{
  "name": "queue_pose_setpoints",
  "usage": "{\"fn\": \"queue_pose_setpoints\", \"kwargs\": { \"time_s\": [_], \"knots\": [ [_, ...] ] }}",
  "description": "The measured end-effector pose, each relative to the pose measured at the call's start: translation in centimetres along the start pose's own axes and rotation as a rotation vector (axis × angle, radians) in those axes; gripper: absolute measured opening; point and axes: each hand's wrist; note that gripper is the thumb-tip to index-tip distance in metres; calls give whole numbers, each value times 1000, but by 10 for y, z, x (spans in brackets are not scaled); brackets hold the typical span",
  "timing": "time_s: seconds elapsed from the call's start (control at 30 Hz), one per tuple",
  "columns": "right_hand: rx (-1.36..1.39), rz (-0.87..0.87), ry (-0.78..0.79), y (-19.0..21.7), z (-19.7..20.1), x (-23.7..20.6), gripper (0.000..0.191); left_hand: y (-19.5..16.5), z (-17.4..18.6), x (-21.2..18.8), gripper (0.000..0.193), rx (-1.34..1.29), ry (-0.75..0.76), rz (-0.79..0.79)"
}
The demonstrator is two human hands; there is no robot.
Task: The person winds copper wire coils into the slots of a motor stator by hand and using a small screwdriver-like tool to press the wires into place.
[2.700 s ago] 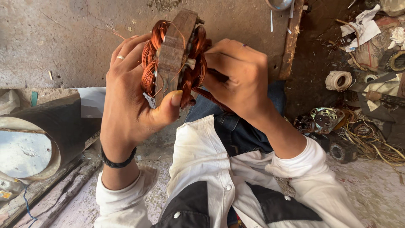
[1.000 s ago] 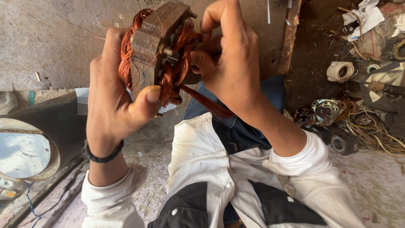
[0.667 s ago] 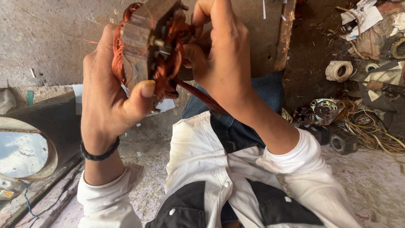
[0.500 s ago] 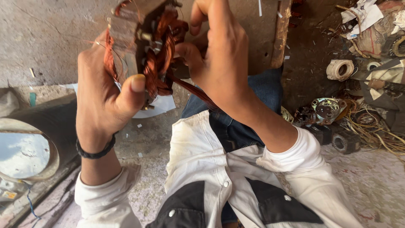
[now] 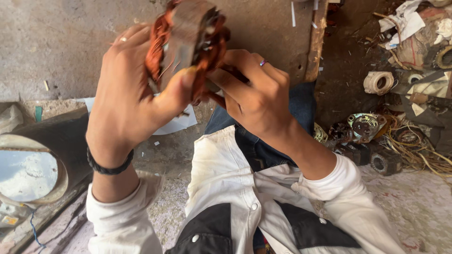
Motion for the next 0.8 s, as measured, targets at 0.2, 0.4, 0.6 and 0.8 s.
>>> {"fn": "queue_pose_setpoints", "kwargs": {
  "time_s": [0.2,0.4,0.6,0.8],
  "knots": [
    [157,-107,15,-8,6,-2,12,0,-7,8,47,257,-36,109],
    [183,-121,-11,-4,5,0,26,-28,-31,-29,47,-214,-884,-279],
    [166,-190,-22,0,3,-1,29,-76,-85,-64,46,-958,-363,-696],
    [214,-203,-21,-4,2,-5,27,-83,-96,-67,45,-1026,-338,-718]
  ]
}}
Point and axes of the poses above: each hand's wrist, its own x-axis towards the middle knuckle, its own z-axis out of the back of the hand, y = z × x, and after that the axes turned 7 degrees about z, right-handed
